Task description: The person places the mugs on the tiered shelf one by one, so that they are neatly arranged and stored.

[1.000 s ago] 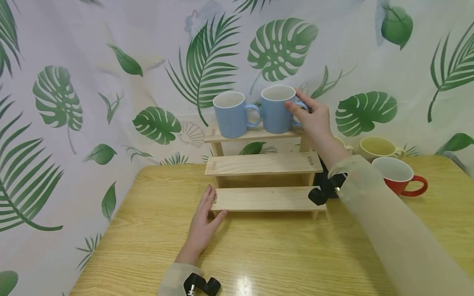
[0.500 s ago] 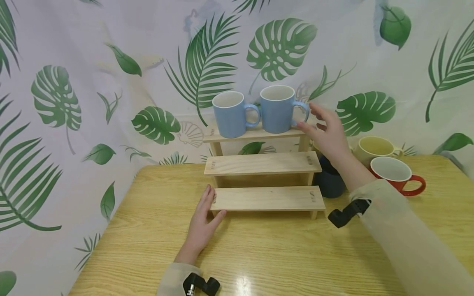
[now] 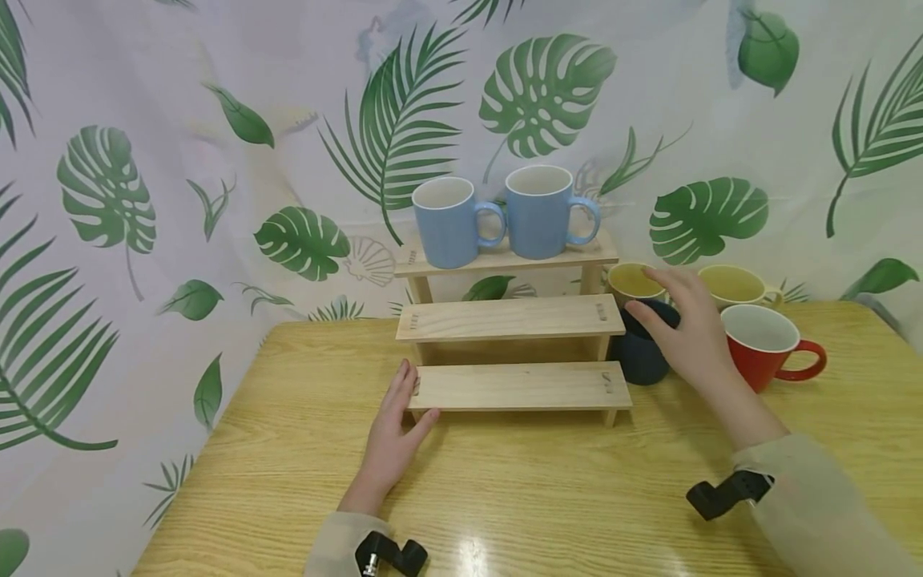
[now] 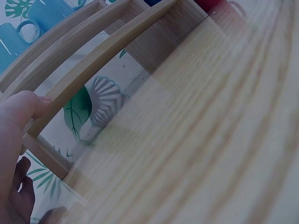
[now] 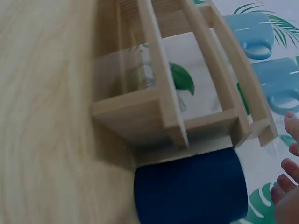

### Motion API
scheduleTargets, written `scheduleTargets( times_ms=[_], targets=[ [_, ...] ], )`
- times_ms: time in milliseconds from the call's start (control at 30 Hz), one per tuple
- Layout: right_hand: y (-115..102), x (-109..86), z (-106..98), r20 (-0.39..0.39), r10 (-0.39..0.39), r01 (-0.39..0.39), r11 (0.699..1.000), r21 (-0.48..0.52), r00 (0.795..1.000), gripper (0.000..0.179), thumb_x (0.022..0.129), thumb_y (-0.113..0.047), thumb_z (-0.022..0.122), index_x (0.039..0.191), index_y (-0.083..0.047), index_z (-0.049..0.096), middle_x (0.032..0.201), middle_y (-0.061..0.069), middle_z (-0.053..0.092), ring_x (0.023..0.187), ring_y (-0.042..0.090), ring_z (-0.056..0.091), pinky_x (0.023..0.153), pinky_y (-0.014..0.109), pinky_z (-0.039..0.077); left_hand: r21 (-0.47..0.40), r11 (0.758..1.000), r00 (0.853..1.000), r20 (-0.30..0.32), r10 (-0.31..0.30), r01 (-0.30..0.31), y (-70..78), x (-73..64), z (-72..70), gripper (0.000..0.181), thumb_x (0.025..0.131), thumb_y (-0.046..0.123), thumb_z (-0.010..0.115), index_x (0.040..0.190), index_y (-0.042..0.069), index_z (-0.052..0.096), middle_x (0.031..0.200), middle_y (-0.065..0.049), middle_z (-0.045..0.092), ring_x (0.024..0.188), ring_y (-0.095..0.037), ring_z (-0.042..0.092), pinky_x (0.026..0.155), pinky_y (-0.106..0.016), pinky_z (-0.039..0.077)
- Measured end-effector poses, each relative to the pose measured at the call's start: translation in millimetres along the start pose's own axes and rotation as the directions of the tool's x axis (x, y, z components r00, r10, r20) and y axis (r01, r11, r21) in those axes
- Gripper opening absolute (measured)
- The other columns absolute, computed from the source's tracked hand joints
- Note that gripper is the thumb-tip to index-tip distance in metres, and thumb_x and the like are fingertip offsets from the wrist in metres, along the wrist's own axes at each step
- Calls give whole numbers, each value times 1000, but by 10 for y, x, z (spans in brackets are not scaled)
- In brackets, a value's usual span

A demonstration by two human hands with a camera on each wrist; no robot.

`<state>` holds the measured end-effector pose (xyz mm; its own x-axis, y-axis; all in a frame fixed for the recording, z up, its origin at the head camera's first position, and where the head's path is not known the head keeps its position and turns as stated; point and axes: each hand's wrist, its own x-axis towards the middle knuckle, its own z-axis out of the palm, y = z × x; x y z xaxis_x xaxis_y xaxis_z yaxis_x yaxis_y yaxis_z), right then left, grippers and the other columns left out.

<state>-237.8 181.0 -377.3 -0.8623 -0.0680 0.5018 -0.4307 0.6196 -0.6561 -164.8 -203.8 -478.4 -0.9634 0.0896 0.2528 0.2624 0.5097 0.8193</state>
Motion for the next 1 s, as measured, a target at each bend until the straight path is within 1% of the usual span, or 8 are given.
scheduleTargets(
  times_ms=[133, 200, 300, 500, 567, 733, 800, 1000],
  targets=[
    [123, -134, -45, 1, -23, 23, 999, -39, 1000, 54, 93, -27, 64, 137, 1, 49, 137, 26, 42, 129, 46, 31, 102, 64, 23, 2, 1000, 1000, -6, 2, -2, 6, -3, 1, 73, 94, 42, 59, 153, 16, 24, 159, -1, 13, 139, -16, 28, 112, -47, 20],
    [178, -188, -64, 8, -36, 37, 998, -56, 999, 56, 93, -28, 64, 137, 2, 48, 137, 28, 42, 128, 47, 31, 102, 64, 23, 3, 1000, 1000, -10, 5, -4, 8, -4, 0, 73, 94, 41, 59, 153, 15, 24, 159, -2, 14, 138, -16, 28, 112, -46, 20],
    [245, -257, -93, 21, -35, 37, 996, -77, 999, 58, 94, -28, 63, 139, 3, 45, 138, 30, 39, 128, 49, 31, 101, 65, 23, 6, 1000, 1000, -14, 8, -8, 13, -4, 1, 73, 94, 40, 59, 153, 15, 25, 159, -2, 14, 139, -16, 28, 112, -46, 20],
    [319, -360, -138, 52, 4, 3, 992, -125, 999, 64, 94, -29, 63, 143, 2, 38, 141, 29, 38, 125, 49, 34, 98, 65, 27, -3, 1000, 1000, -11, 11, -11, 21, -2, 7, 72, 94, 38, 60, 152, 14, 25, 159, -2, 14, 138, -16, 29, 112, -45, 20],
    [333, -375, -141, 68, 18, -7, 988, -155, 998, 66, 94, -30, 62, 145, 2, 35, 140, 29, 38, 125, 49, 34, 98, 65, 28, -2, 1000, 1000, -12, 10, -10, 17, -3, 8, 72, 94, 37, 60, 152, 13, 25, 159, -2, 14, 138, -16, 30, 112, -45, 20],
    [365, -387, -128, 116, 59, -25, 961, -276, 991, 73, 97, -37, 56, 149, 4, 24, 138, 36, 37, 122, 55, 35, 96, 66, 31, 9, 1000, 1000, -14, 17, -17, 9, 0, 10, 72, 94, 38, 60, 152, 12, 26, 159, -3, 14, 139, -16, 28, 112, -45, 20],
    [374, -386, -122, 134, 81, -36, 950, -311, 988, 76, 97, -39, 53, 150, 4, 20, 137, 38, 36, 120, 57, 35, 94, 67, 31, 11, 1000, 1000, -15, 18, -18, 7, 0, 10, 73, 94, 39, 59, 152, 11, 26, 159, -3, 14, 139, -17, 27, 112, -45, 20],
    [391, -363, -114, 178, 142, -76, 940, -332, 974, 81, 98, -45, 49, 151, 4, 13, 134, 42, 36, 120, 58, 35, 93, 68, 31, 7, 1000, 1000, -11, 15, -15, 12, -1, 8, 73, 94, 39, 60, 152, 11, 25, 159, -3, 14, 139, -16, 27, 112, -44, 20]
  ],
)
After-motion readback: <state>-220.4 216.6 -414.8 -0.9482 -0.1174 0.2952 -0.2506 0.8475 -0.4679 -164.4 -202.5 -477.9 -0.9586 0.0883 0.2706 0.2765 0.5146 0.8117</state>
